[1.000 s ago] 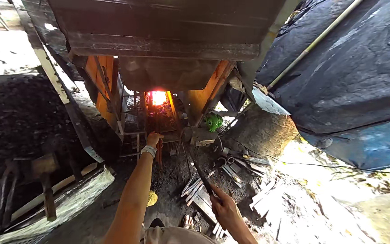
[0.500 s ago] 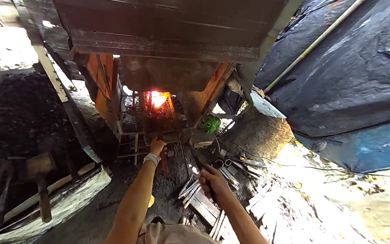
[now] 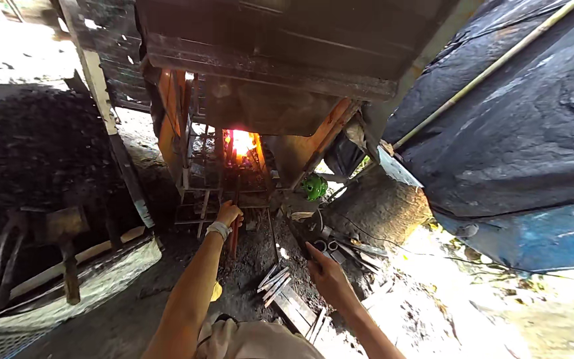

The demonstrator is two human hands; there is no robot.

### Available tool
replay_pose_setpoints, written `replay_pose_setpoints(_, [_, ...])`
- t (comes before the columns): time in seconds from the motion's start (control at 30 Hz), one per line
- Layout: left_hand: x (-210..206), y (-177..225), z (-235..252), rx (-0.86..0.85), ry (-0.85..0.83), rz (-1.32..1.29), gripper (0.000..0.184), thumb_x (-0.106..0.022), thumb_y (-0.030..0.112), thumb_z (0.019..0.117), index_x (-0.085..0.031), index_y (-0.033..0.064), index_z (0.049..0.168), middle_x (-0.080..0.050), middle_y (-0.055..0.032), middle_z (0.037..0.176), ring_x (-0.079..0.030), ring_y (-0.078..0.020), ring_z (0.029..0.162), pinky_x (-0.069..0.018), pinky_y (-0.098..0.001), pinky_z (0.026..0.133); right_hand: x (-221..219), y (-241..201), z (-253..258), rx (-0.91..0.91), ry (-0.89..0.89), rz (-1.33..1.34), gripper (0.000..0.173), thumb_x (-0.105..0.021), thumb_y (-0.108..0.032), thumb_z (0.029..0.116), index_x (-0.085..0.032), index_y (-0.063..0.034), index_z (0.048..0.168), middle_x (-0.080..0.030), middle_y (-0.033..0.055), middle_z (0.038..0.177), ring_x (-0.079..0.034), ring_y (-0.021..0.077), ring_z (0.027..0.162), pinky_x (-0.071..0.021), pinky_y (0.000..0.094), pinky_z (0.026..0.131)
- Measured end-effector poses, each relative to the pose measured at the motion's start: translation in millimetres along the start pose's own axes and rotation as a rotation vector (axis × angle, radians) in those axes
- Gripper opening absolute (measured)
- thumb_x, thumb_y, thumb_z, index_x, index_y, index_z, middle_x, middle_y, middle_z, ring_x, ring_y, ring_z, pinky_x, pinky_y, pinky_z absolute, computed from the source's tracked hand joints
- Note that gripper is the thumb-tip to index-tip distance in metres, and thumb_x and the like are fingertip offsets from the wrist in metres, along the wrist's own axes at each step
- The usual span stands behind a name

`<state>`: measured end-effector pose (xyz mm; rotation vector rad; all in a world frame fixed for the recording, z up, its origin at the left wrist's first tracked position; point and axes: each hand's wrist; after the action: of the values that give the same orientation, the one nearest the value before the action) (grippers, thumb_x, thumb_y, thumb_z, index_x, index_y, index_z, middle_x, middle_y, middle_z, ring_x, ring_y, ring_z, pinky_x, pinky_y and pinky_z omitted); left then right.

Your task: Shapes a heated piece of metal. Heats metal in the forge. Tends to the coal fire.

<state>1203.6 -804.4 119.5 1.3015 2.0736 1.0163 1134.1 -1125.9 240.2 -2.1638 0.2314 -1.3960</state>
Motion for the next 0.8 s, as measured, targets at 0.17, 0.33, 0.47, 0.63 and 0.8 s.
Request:
replay_pose_setpoints(0.17, [0.8,-1.9,11.2,-0.017,-0.048,-0.013,0.067,-0.065,-0.003,0.0867,-0.043,0.0074,0.149,-0.066,-0.0189,0.098,-0.069,-0.0262,0.07,-0.06,-0.0398,0.059,1.3,-9.6,-16.0,-0.011,0.003,-0.168,0.051,-0.046,-0.02,0.1085,-0.042,-0.0154,0.159,-0.074,0.019,0.098,-0.072,0.0338,0.084,-0.0564,0.0525,0.085])
replay_pose_setpoints(0.33, [12.6,-25.4,-18.1,-0.039,-0.034,0.028,0.056,-0.068,0.0,0.0887,-0.05,0.0074,0.141,-0.065,-0.0149,0.096,-0.062,-0.0196,0.065,-0.0523,-0.0328,0.053,5.8,-23.8,-28.7,-0.072,-0.087,-0.385,0.054,-0.041,-0.022,0.1093,-0.033,-0.0239,0.163,-0.074,0.0201,0.101,-0.072,0.0403,0.095,-0.0553,0.0583,0.089])
replay_pose_setpoints(0.47, [23.7,-27.2,-29.1,-0.092,-0.026,0.033,0.045,-0.07,-0.001,0.0876,-0.056,0.0033,0.13,-0.063,-0.0125,0.092,-0.06,-0.0165,0.062,-0.0522,-0.0296,0.053,4.8,-9.9,-7.2,-0.05,-0.133,-0.095,0.051,-0.046,-0.021,0.1082,-0.042,-0.0194,0.159,-0.071,0.0157,0.094,-0.068,0.03,0.077,-0.0572,0.049,0.077])
replay_pose_setpoints(0.63, [35.2,-15.8,-24.7,-0.119,0.003,0.061,0.039,-0.07,-0.002,0.087,-0.058,0.0008,0.124,-0.062,-0.0129,0.097,-0.06,-0.0167,0.068,-0.0535,-0.0301,0.059,1.1,32.7,5.3,-0.132,-0.179,0.65,0.048,-0.052,-0.017,0.1061,-0.048,-0.015,0.153,-0.054,0.0043,0.067,-0.045,0.0126,0.043,-0.042,0.0296,0.039])
replay_pose_setpoints(0.8, [41.9,7.8,-13.2,-0.064,0.008,0.011,0.051,-0.07,0.005,0.0906,-0.052,0.0044,0.138,-0.064,-0.0135,0.097,-0.061,-0.0175,0.066,-0.0516,-0.03,0.054,-8.2,61.4,10.9,-0.184,-0.196,0.803,0.047,-0.052,-0.018,0.1056,-0.049,-0.0162,0.152,-0.054,0.0047,0.067,-0.045,0.012,0.043,-0.041,0.0281,0.038])
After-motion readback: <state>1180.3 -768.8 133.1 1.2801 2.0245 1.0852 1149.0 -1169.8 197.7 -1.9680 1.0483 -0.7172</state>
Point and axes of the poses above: each hand's wrist, its own z-axis towards the middle knuckle, its own x-axis out of the back of the hand, y = z × x
